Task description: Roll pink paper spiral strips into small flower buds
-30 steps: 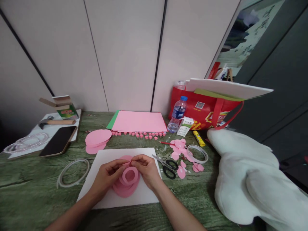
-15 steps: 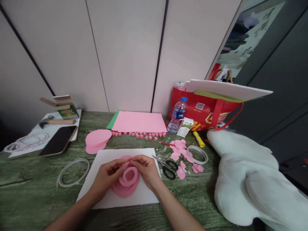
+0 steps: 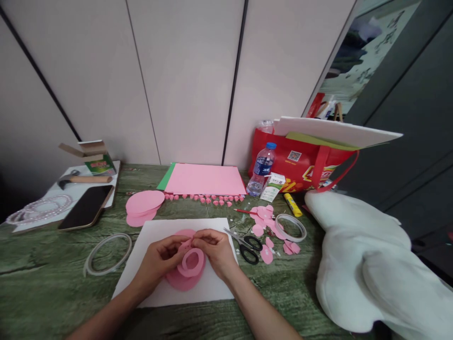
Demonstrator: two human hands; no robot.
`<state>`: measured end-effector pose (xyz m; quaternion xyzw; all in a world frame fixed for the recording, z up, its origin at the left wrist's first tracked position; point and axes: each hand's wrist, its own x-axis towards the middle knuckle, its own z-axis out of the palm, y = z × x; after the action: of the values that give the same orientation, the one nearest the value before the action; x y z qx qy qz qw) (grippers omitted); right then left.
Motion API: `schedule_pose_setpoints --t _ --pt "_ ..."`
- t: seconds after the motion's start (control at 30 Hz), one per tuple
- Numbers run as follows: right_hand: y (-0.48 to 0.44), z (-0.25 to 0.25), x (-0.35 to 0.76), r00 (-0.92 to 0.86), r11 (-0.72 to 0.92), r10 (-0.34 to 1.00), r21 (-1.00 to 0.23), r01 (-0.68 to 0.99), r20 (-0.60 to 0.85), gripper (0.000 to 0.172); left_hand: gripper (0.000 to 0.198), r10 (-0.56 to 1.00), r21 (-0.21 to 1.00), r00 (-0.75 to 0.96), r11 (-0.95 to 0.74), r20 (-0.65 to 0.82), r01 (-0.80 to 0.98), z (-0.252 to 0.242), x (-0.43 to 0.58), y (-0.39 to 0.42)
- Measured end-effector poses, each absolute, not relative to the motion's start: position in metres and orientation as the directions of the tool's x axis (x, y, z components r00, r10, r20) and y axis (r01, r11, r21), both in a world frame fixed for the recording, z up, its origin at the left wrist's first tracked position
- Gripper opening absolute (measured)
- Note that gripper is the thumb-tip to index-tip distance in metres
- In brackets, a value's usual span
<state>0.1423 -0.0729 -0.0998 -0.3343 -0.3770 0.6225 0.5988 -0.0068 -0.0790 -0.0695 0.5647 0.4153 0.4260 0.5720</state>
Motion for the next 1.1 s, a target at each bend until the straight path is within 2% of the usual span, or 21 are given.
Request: schedule_pose_setpoints --t 0.23,0.6,1.0,1.1 --pt "-0.0722 -0.0975 0.1411 -0.096 0.009 0.993 -0.882 -0.472 0.061 0.015 0.031 0.958 1.000 0.284 -0.022 0.026 -0.017 -0.0670 -0.0074 -0.0785" --pt "-0.0697 -0.1017 0.1413 -0.046 0.023 0.998 -0.873 -0.487 0.052 0.017 0.032 0.946 0.997 0.323 0.022 0.004 -0.076 -0.0678 -0.0064 -0.0804" --pt "-0.0715 -0.1015 0.1417 -0.020 0.059 0.997 -0.911 -0.408 0.073 0.012 0.031 0.950 0.997 0.313 0.026 -0.003 -0.070 -0.0648 -0.0068 -0.0804" --pt "-0.0724 -0.0993 0.1406 -0.054 0.025 0.997 -0.912 -0.410 0.052 0.015 0.032 0.952 0.997 0.305 0.015 0.008 -0.073 -0.0646 -0.0067 -0.0807"
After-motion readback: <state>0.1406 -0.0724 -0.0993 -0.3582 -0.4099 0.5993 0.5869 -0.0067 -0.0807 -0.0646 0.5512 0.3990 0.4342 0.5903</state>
